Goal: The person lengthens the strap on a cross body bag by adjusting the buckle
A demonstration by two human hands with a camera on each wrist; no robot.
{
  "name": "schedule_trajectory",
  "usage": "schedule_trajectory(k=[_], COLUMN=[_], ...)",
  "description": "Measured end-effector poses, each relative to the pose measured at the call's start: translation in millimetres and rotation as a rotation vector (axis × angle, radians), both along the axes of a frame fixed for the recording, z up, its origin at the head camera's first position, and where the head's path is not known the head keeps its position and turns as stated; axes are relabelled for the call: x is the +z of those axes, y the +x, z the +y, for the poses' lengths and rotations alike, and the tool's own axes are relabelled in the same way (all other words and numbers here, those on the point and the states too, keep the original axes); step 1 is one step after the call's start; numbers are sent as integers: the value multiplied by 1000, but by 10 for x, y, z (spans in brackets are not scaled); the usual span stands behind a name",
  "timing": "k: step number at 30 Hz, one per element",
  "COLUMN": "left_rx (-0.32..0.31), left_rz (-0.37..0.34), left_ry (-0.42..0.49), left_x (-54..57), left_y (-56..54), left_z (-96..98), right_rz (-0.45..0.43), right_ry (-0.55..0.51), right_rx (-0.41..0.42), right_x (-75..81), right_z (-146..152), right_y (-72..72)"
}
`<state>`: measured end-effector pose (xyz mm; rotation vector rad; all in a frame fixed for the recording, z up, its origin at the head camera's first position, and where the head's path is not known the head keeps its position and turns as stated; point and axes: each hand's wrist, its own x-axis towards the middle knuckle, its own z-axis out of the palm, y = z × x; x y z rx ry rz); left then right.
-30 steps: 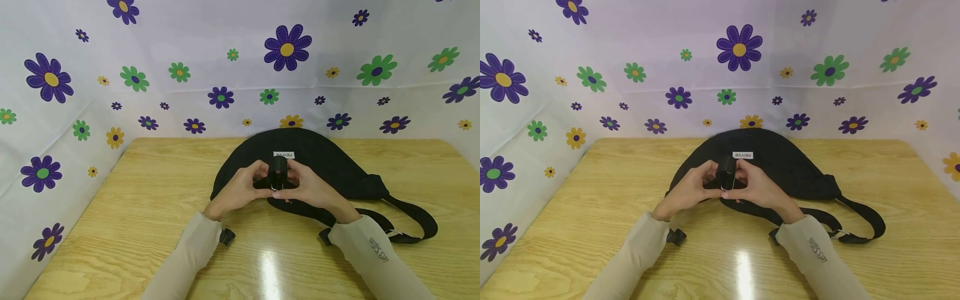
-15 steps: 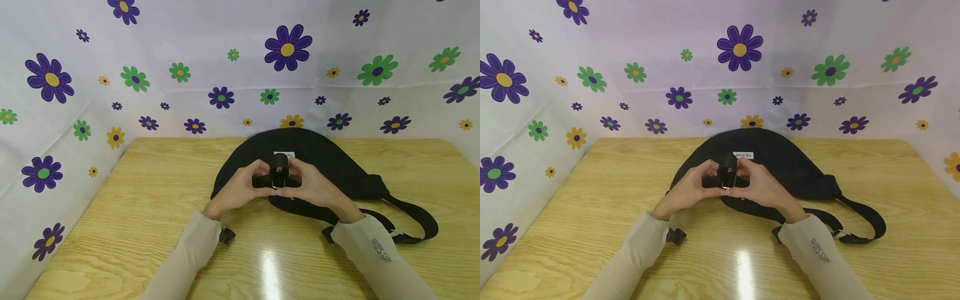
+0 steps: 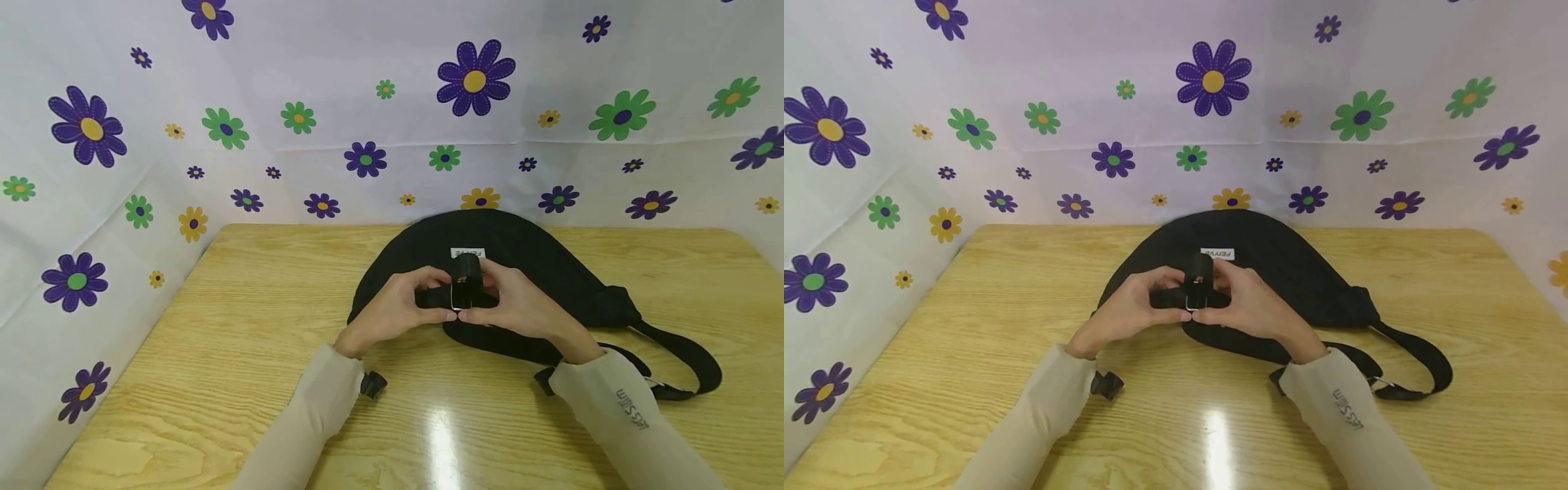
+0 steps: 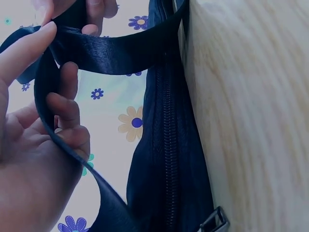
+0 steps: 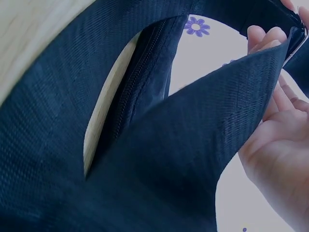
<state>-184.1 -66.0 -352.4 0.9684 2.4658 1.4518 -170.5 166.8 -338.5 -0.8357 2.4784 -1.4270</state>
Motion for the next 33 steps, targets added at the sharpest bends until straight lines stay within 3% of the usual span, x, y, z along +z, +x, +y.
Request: schedule_trajectory(k=[12,33], left_rx=[0,-19], left_rz=[-44,-6], left_ry=[-31,-23], left_x=[32,45], left_y=[-9,-56], left_z=[-2,-139], right_rz=[24,-3], right_ry=[17,-8], right_rx=[6,14], right_x=[-3,26], right_z=[38,135], right_y=[2,13])
